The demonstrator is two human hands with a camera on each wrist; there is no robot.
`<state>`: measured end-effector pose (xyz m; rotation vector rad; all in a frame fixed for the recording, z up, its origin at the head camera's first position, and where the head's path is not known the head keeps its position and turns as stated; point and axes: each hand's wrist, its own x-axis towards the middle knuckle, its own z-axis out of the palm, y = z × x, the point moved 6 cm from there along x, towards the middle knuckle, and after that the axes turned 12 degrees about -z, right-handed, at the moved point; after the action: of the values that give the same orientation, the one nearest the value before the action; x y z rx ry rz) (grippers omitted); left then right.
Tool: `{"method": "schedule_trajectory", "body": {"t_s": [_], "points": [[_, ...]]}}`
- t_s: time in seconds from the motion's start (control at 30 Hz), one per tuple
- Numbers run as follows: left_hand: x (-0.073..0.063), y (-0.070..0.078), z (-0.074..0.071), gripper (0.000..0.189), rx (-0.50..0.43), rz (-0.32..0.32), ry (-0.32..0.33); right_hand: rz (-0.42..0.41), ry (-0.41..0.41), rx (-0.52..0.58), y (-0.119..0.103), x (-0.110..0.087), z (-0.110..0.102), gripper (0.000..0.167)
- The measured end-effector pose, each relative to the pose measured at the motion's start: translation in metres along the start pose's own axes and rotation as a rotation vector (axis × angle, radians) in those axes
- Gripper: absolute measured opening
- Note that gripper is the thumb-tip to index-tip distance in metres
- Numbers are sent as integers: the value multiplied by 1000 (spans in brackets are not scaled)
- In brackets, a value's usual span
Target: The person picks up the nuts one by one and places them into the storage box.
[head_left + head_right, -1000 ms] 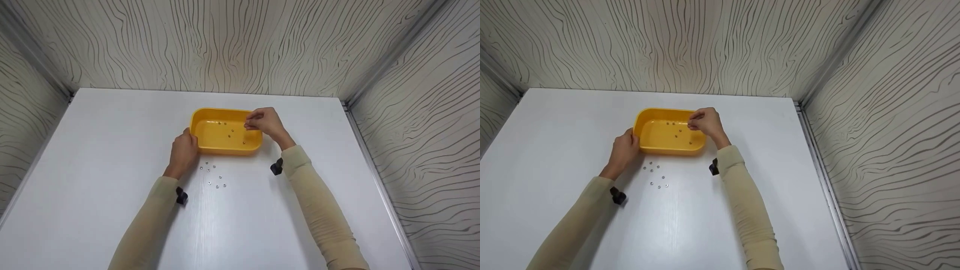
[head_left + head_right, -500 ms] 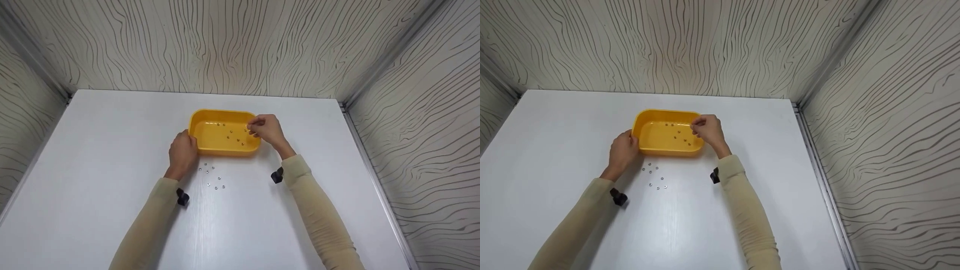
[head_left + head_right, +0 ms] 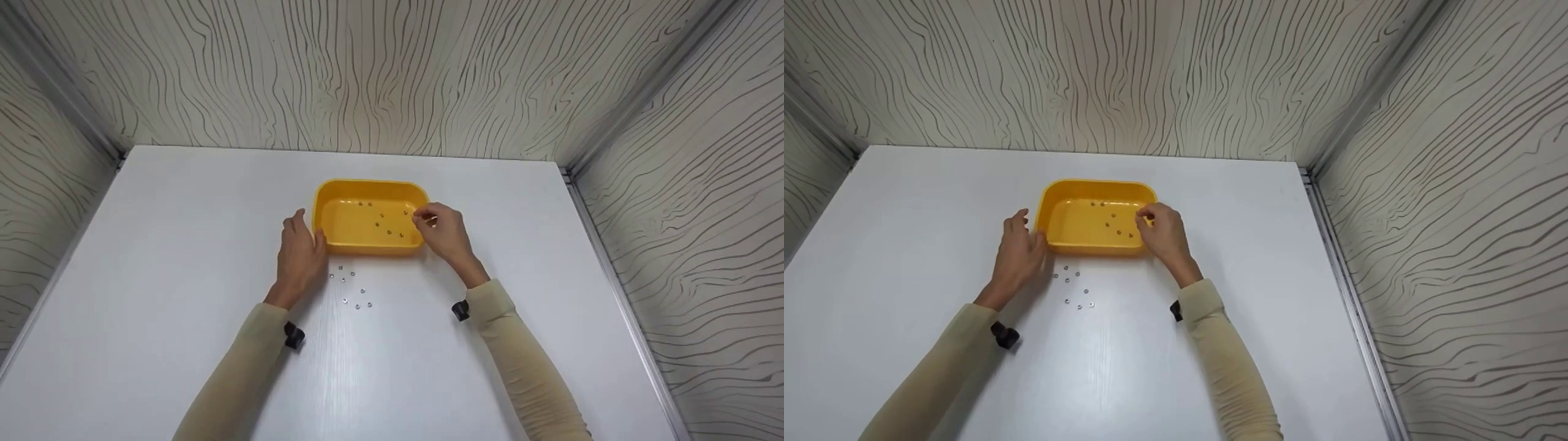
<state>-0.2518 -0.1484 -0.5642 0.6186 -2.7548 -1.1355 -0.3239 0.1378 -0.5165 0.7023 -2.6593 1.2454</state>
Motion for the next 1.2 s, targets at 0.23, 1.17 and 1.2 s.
{"method": "schedule_trajectory", "body": {"t_s": [0.23,1.17,1.2], "points": [[-9,-5,6,65,-4,10,-39,25,-59,-82,1,-9,5,30],[-70,6,9,16,247,383,-130,135,-253,-266,18,3,44,79],[-73,6,10,17,252,404,-134,143,-261,-249,19,3,45,80]]}}
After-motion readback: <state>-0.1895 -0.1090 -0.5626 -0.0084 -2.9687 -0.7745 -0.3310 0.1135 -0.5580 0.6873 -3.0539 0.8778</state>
